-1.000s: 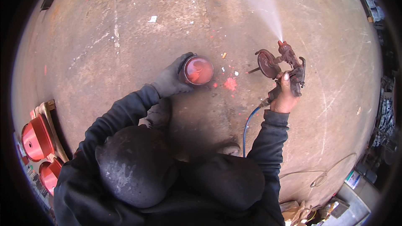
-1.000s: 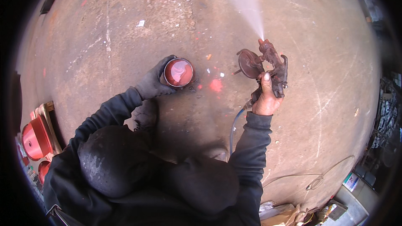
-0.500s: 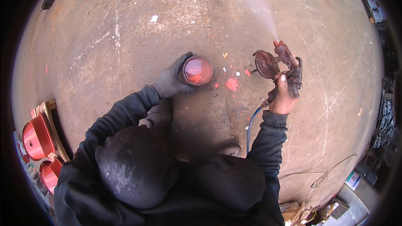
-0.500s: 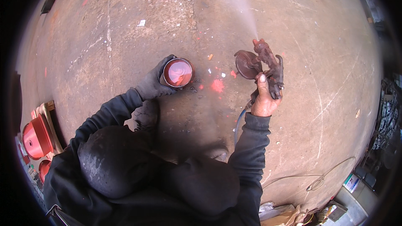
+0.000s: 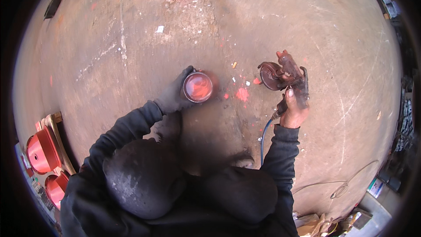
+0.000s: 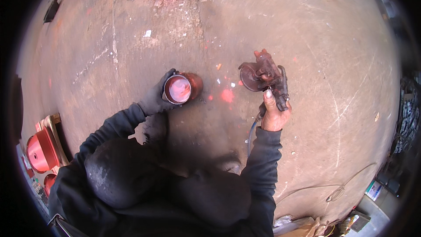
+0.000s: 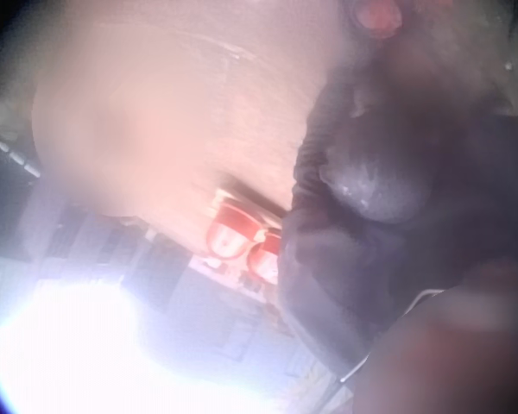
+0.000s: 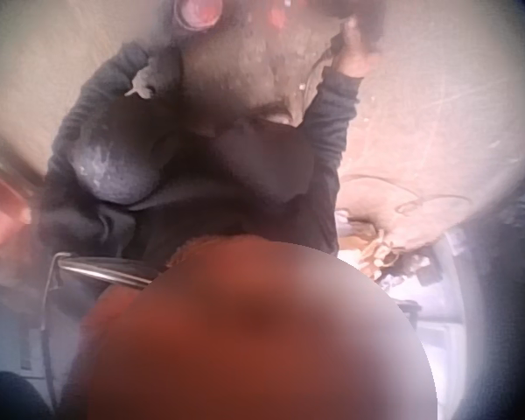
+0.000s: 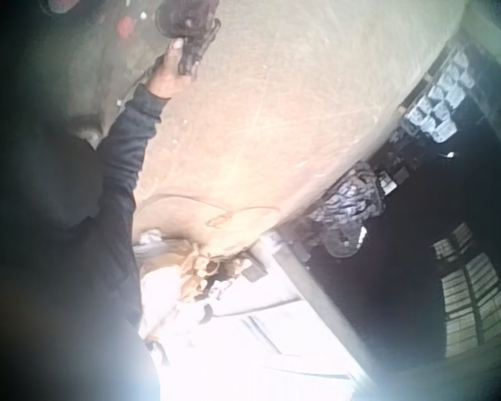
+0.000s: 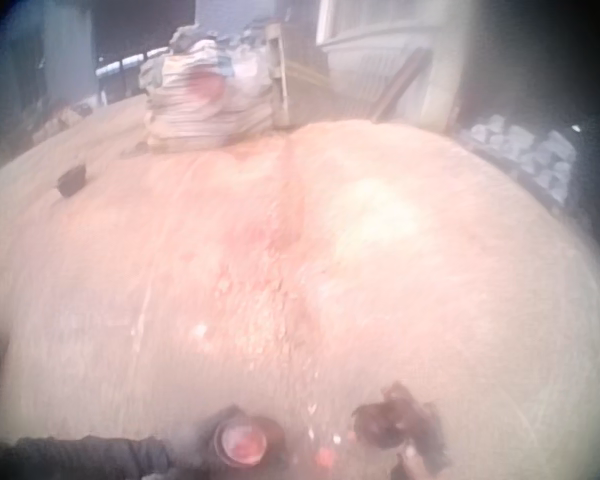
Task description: The person connects an air hose to a spray gun, tests the spray pattern on the floor, and adjusts the nozzle. They then repeatedly dip the gun's cup into a paint can and spray red paint onto the concrete floor in short bursts.
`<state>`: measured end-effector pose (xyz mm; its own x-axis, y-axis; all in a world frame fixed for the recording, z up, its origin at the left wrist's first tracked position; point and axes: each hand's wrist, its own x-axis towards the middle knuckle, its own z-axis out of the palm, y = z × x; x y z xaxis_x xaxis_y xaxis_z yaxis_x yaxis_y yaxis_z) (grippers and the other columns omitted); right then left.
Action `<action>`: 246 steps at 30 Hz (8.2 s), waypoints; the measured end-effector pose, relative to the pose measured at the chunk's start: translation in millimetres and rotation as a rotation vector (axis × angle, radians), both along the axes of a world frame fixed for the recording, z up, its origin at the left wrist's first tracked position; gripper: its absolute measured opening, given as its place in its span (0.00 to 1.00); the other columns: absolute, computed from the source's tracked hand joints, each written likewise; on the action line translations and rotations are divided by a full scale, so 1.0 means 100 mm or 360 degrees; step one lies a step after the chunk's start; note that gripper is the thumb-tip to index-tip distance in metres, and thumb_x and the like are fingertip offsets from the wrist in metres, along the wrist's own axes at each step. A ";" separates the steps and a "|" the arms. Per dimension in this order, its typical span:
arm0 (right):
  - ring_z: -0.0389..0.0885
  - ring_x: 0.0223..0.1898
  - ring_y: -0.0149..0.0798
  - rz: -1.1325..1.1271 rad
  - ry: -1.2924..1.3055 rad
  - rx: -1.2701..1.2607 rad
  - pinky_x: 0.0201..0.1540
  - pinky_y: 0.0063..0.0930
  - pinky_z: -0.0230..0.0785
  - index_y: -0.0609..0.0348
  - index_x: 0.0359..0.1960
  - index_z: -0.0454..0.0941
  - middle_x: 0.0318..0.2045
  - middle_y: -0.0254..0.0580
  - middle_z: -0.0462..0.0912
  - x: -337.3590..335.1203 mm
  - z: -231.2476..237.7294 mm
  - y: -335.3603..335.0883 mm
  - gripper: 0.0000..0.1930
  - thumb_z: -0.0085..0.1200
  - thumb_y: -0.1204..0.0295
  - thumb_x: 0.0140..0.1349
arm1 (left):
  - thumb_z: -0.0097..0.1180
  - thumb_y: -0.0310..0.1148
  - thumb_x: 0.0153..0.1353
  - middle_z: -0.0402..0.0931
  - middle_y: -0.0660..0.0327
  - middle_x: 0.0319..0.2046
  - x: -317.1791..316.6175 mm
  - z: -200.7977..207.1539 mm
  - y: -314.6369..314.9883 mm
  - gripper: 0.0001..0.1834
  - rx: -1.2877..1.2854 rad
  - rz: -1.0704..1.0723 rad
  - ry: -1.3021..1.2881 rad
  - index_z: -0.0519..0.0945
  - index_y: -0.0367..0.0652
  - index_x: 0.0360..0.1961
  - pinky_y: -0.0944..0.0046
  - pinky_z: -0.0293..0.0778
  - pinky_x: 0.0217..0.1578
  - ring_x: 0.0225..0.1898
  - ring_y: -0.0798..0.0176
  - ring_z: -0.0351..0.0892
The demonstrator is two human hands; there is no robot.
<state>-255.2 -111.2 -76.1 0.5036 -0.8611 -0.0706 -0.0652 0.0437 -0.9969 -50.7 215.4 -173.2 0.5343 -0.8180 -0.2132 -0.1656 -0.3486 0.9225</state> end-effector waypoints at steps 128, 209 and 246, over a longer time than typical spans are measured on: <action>0.81 0.38 0.30 0.0167 -0.0105 -0.0069 0.40 0.26 0.71 0.66 0.60 0.81 0.45 0.42 0.88 0.11 0.30 0.07 0.31 0.74 0.55 0.62 | 0.61 0.30 0.57 0.87 0.41 0.49 0.53 1.98 -2.16 0.29 -0.0331 -0.0251 -0.1029 0.82 0.35 0.62 0.53 0.84 0.54 0.52 0.44 0.89; 0.80 0.44 0.30 0.0745 -0.0191 0.0363 0.49 0.26 0.73 0.61 0.52 0.81 0.43 0.34 0.85 0.66 -0.22 0.85 0.16 0.71 0.69 0.67 | 0.91 0.38 0.38 0.70 0.46 0.72 0.11 0.33 -0.68 0.71 -0.0138 0.0175 0.0376 0.55 0.34 0.78 0.52 0.70 0.73 0.72 0.51 0.72; 0.79 0.43 0.26 0.0792 -0.0125 0.0345 0.49 0.23 0.72 0.64 0.56 0.81 0.42 0.31 0.83 0.55 -0.38 0.87 0.21 0.73 0.71 0.66 | 0.85 0.31 0.50 0.65 0.55 0.75 0.03 0.06 -0.60 0.64 -0.0350 0.0094 0.0450 0.53 0.43 0.82 0.53 0.69 0.74 0.74 0.58 0.68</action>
<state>-200.6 -23.9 -114.1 0.8573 -0.4875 -0.1657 -0.0562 0.2312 -0.9713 -47.4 155.7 -167.0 0.5270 -0.8302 -0.1817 0.1211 -0.1383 0.9830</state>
